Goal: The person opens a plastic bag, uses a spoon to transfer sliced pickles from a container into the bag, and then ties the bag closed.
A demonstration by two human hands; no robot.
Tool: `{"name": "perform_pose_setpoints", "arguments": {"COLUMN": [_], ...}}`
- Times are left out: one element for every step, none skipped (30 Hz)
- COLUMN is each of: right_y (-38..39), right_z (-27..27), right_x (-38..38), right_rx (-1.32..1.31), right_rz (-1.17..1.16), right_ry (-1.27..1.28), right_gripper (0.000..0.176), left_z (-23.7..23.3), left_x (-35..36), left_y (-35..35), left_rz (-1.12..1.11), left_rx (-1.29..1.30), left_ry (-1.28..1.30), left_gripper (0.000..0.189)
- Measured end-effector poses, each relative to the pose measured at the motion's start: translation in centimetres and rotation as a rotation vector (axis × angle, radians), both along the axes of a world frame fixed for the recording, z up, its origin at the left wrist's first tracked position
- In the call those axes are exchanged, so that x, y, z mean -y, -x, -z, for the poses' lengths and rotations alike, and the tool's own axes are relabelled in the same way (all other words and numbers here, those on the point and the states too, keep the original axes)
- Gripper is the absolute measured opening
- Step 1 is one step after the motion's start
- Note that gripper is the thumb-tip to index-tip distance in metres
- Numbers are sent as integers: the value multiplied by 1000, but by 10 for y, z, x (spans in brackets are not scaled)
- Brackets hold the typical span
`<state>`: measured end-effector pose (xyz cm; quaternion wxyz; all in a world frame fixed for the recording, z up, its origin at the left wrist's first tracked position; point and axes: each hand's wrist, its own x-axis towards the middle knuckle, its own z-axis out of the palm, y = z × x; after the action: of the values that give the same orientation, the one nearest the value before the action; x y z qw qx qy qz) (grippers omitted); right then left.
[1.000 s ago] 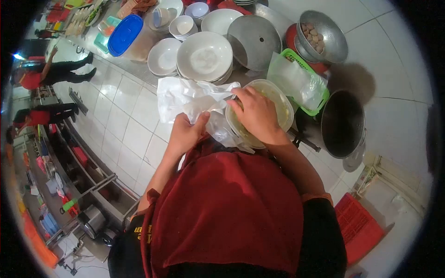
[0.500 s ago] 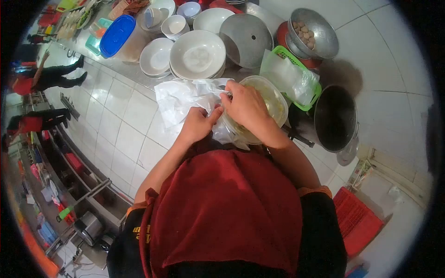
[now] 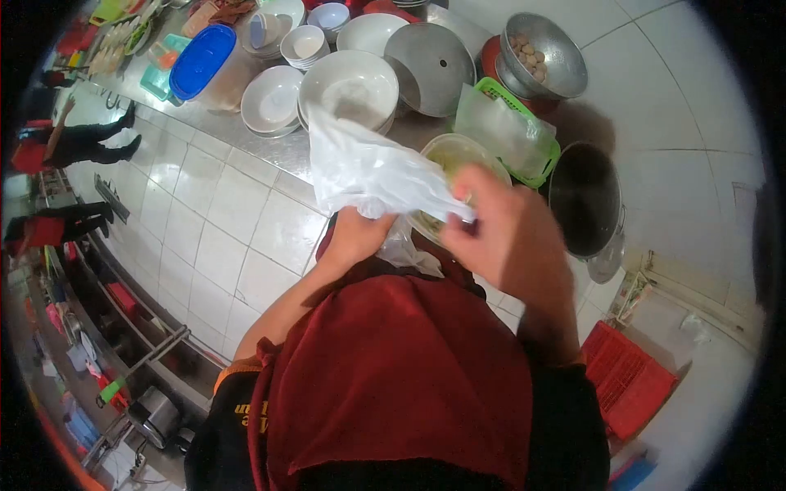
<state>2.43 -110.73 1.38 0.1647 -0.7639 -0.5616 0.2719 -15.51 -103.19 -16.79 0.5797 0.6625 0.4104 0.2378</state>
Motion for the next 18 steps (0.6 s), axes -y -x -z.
{"name": "perform_pose_setpoints", "arguments": {"right_y": [-10, -17, -23, -26, -27, -23, -18, -14, -12, -11, -11, -11, -12, -13, -14, -14, -15, -14], "right_z": [-8, -10, -10, -9, 0, 9, 18, 26, 37, 49, 59, 67, 75, 80, 84, 86, 89, 97], "right_x": [12, 23, 32, 36, 39, 40, 36, 34, 36, 37, 38, 40, 41, 42, 42, 41, 39, 37], "right_rx": [-83, -77, -157, -241, -249, -249, -232, -213, -214, -218, -222, -225, -210, -194, -195, -141, -85, -83], "right_rz": [45, 46, 100, 155, 144, 149, 136, 124, 133, 111, 92, 103, 79, 55, 64, 70, 73, 76], "right_ry": [54, 55, 93, 131, 122, 122, 74, 23, 16, -8, -31, -35, 33, 102, 102, 164, 227, 227], "right_gripper": [23, 23, 22, 21, 17, 17, 16, 15, 15, 17, 19, 19, 22, 25, 25, 28, 31, 31], "left_z": [7, 9, 7, -2, -7, -5, -1, 0, -5, -15, -21, -20, -17, -16, -16, -21, -26, -29], "left_x": [-2, -3, -4, -3, -3, -2, -2, -3, -3, -3, -4, -6, -10, -14, -16, -20, -26, -27], "left_y": [5, 6, 5, 2, 1, 2, 2, 1, 2, 3, 3, 3, 3, 4, 5, 11, 17, 20], "left_rz": [38, 75, 73, 71, 71, 76, 38, 1, 12, -55, -119, -108, -282, -456, -470, -462, -475, -489], "left_rx": [-95, -189, -183, -147, -113, -112, -90, -66, -66, -64, -63, -66, 76, 220, 358, 359, 432, 505], "left_ry": [-68, -139, -141, -114, -86, -85, -63, -43, -50, 31, 112, 109, 215, 323, 282, 285, 286, 288], "left_gripper": [24, 25, 25, 25, 24, 24, 24, 23, 23, 19, 20, 20, 25, 31, 37, 37, 36, 35]}}
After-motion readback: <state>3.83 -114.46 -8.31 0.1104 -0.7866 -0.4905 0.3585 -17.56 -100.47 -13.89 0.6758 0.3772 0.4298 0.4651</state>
